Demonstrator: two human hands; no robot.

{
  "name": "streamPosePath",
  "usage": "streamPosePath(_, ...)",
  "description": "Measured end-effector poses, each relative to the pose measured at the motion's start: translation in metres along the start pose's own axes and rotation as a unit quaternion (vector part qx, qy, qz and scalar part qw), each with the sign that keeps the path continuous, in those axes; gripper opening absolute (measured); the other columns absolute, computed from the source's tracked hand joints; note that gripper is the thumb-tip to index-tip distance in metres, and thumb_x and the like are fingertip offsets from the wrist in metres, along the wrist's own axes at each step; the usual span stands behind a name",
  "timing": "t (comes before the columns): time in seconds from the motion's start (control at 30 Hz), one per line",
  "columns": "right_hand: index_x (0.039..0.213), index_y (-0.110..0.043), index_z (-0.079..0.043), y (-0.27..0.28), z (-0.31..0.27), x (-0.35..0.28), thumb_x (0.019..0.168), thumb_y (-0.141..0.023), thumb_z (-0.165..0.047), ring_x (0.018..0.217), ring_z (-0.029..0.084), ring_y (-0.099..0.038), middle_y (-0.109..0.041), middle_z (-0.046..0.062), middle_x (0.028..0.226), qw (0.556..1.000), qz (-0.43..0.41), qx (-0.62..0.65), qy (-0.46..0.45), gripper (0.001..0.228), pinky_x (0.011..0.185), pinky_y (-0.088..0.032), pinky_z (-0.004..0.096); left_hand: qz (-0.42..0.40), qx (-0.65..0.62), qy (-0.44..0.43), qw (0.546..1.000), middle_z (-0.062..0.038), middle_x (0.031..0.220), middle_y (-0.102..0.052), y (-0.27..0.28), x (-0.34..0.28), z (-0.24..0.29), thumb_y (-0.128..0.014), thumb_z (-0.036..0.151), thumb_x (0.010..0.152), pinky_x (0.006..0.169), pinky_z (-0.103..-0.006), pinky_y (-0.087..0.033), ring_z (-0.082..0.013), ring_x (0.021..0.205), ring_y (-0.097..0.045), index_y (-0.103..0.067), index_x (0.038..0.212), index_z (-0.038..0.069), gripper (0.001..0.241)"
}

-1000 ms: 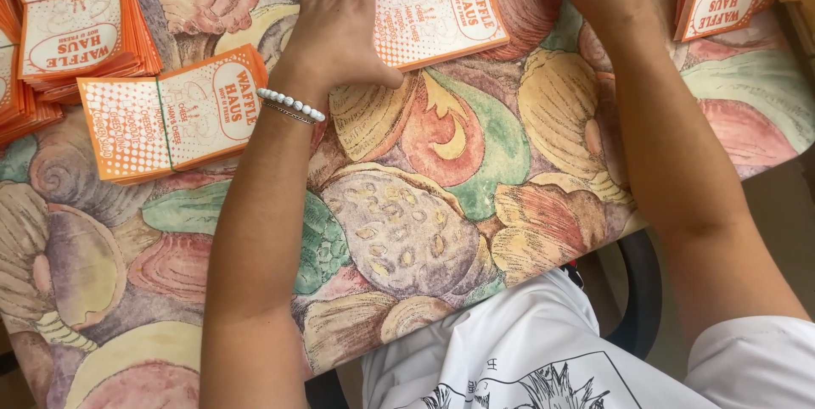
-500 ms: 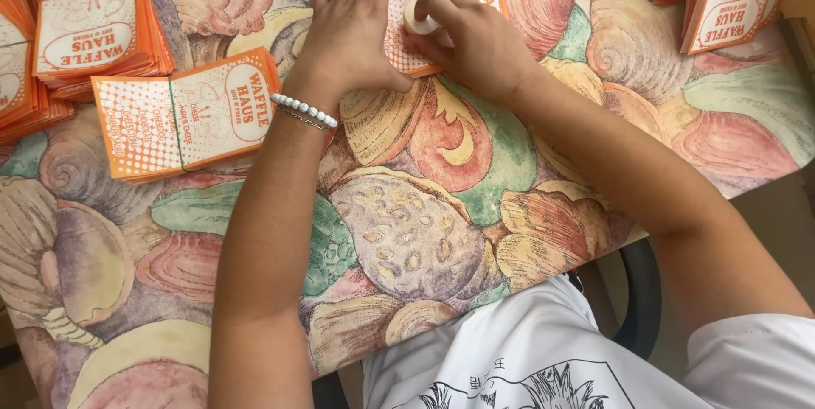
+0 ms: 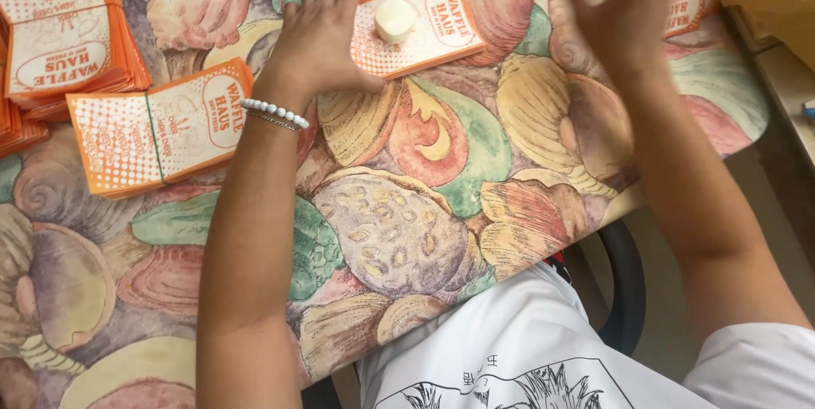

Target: A person rapidly counts and stacks paper bags on a table in a factory setting.

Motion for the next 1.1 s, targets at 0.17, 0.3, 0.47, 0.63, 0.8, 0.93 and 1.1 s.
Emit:
streamPosePath(0.17, 0.111, -0.05, 0.002, 0.029, 0.111, -0.07, 0.099, -0.108, -0.029, 0.075, 0.035, -0.066, -0.064, 0.018, 0.085, 0.94, -0.09, -0.231, -0.232, 0.067, 0.059, -0.053, 0.048, 0.03, -0.019, -0.028, 0.999, -0.021, 0.152, -0.034, -0.004, 0.003, -0.002, -0.095, 0.062, 0.067, 0.111, -0.059, -0.028, -0.0405, 0.139, -0.035, -0.004, 0.162, 0.011, 0.141)
streamPosePath(0.3, 0.079, -0.025, -0.009, 0.025, 0.133, -0.095, 0.106, -0.066, -0.01, 0.062, 0.025, -0.017, -0.02, 0.008, 0.063, 0.945, -0.064, -0.158, -0.28, 0.049, 0.058, -0.025, 0.044, 0.05, -0.029, -0.013, 0.998, -0.02, 0.165, -0.019, 0.003, 0.001, 0.006, -0.09, 0.068, 0.066, 0.118, -0.0654, -0.012, -0.041, 0.151, -0.016, -0.005, 0.162, 0.013, 0.139)
streamPosePath(0.47, 0.08, -0.033, -0.008, 0.05, 0.143, -0.109, 0.127, -0.063, 0.004, 0.056, 0.012, -0.028, -0.029, 0.001, 0.063, 0.95, 0.029, -0.185, -0.25, 0.057, 0.054, -0.018, 0.034, 0.336, -0.092, -0.163, 0.923, -0.02, 0.143, -0.048, 0.028, -0.016, 0.03, -0.097, 0.033, 0.089, 0.116, -0.0586, -0.035, -0.0415, 0.141, -0.034, -0.052, 0.141, 0.002, 0.075)
streamPosePath(0.63, 0.102, -0.074, 0.002, 0.076, 0.021, -0.086, 0.12, -0.074, 0.0, 0.07, 0.022, -0.061, -0.069, 0.011, 0.087, 0.988, 0.013, -0.121, -0.091, 0.018, 0.063, -0.045, 0.035, 0.351, -0.23, -0.256, 0.871, -0.017, 0.134, -0.057, 0.018, -0.037, 0.082, -0.058, 0.053, 0.102, 0.108, -0.0465, -0.055, -0.0322, 0.126, -0.056, -0.056, 0.132, 0.005, 0.057)
streamPosePath(0.8, 0.106, -0.077, 0.005, 0.053, -0.068, -0.055, 0.099, -0.081, 0.005, 0.073, 0.019, -0.069, -0.076, 0.012, 0.087, 0.983, -0.105, 0.147, -0.034, 0.008, 0.063, -0.06, 0.027, 0.145, -0.407, -0.269, 0.861, -0.018, 0.152, -0.046, -0.01, -0.053, 0.095, -0.054, 0.04, 0.107, 0.11, -0.0504, -0.06, -0.0341, 0.141, -0.049, -0.047, 0.147, 0.015, 0.048)
streamPosePath(0.93, 0.101, -0.078, -0.003, 0.033, -0.097, -0.041, 0.089, -0.08, 0.0, 0.07, 0.03, -0.071, -0.073, 0.011, 0.077, 0.97, -0.094, 0.222, -0.02, 0.013, 0.082, -0.059, 0.044, 0.081, -0.405, -0.276, 0.868, -0.021, 0.124, -0.064, -0.006, -0.07, 0.091, -0.074, 0.005, 0.086, 0.09, -0.0548, -0.057, -0.043, 0.116, -0.063, -0.069, 0.123, 0.011, 0.038)
streamPosePath(1.1, 0.11, -0.075, -0.001, 0.013, -0.1, -0.006, 0.064, -0.099, -0.032, 0.081, 0.034, -0.074, -0.075, 0.015, 0.085, 0.94, -0.126, 0.317, -0.027, 0.061, 0.084, -0.058, 0.049, 0.178, -0.363, -0.207, 0.891, 0.002, 0.058, -0.056, -0.039, -0.07, 0.051, -0.073, 0.012, 0.094, 0.056, -0.0266, -0.051, -0.0117, 0.054, -0.06, -0.08, 0.104, 0.019, 0.014)
Point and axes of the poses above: each hand's wrist, its own x-axis towards the middle knuckle, its own y-axis out of the back of the hand, z = x × y, the point moved 5 cm from there along x, towards the middle knuckle
